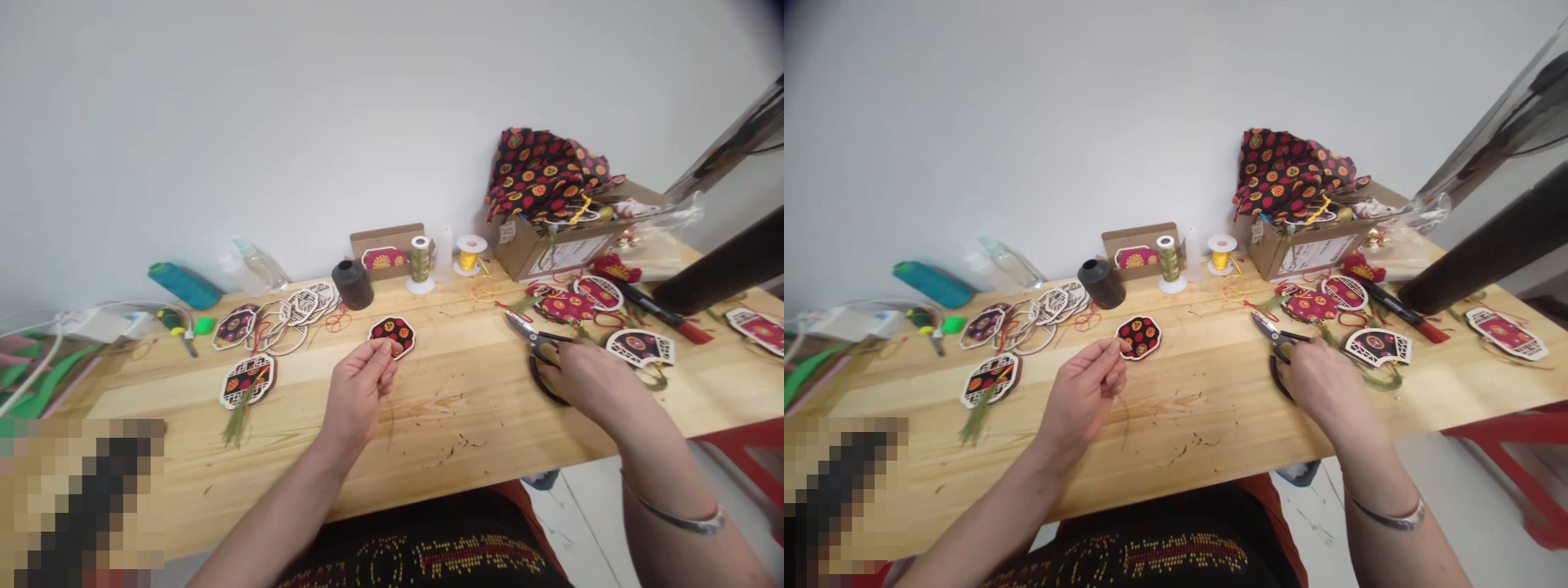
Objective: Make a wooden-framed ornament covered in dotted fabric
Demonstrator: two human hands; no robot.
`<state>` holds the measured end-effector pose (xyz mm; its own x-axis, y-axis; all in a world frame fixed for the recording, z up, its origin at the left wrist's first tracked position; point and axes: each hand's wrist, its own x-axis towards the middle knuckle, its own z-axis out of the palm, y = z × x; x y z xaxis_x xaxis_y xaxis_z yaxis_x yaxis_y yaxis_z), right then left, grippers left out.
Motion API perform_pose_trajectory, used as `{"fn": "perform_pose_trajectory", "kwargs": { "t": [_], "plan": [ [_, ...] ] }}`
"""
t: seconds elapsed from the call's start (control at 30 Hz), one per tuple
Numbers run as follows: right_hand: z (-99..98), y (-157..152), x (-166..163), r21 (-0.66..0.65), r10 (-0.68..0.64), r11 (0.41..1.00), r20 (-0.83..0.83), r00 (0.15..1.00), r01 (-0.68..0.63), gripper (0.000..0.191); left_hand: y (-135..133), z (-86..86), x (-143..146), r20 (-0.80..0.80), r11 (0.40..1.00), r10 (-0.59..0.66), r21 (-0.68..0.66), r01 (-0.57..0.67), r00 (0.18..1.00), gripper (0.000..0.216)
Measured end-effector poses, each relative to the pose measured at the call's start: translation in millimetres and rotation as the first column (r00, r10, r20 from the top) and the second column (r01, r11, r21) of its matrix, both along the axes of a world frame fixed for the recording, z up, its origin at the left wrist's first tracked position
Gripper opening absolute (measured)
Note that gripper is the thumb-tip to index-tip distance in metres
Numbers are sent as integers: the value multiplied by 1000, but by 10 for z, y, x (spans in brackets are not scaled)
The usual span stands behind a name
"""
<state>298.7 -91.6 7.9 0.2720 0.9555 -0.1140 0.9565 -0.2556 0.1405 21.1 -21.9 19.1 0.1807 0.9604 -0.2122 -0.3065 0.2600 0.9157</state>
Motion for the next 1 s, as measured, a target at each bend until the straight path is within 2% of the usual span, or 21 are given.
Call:
{"fn": "perform_pose_trajectory", "kwargs": {
  "t": [0.07,0.1,0.13,0.2,0.23,0.27,0.3,0.37,0.43,0.57,0.87,1.0],
  "plan": [
    [22,19,-23,47,-55,997,12,998,54,30,-4,3,-5,2,1000,-4,6,4,1000,29],
    [45,37,-60,120,-54,991,10,998,52,30,-6,6,-5,4,1000,-7,8,7,1000,29],
    [75,62,-115,222,-17,975,-10,1000,19,29,-6,10,-4,6,1000,-12,10,12,1000,29],
    [155,134,-279,468,178,879,-138,974,-94,24,0,23,8,6,1000,-21,18,21,1000,29],
    [201,183,-383,575,321,809,-254,912,-124,19,7,34,18,5,999,-22,23,22,1000,29],
    [248,238,-496,656,450,747,-376,810,-110,16,16,48,30,5,999,-22,29,21,1000,29],
    [294,299,-610,685,537,724,-491,686,-78,13,27,66,43,4,999,-21,36,21,1000,29],
    [375,427,-821,677,614,734,-629,477,-52,8,49,108,67,4,998,-21,55,21,1000,29],
    [432,544,-976,694,661,717,-644,385,-69,1,67,148,85,-1,996,-29,84,29,1000,28],
    [431,689,-1099,732,718,670,-597,359,-123,8,89,155,102,-6,991,-32,134,32,999,25],
    [201,737,-1085,854,838,493,-414,355,-169,6,84,7,141,5,990,-17,137,16,1000,25],
    [170,765,-1088,864,857,465,-385,342,-193,3,73,-9,143,7,992,-11,128,10,1000,25]
  ]
}}
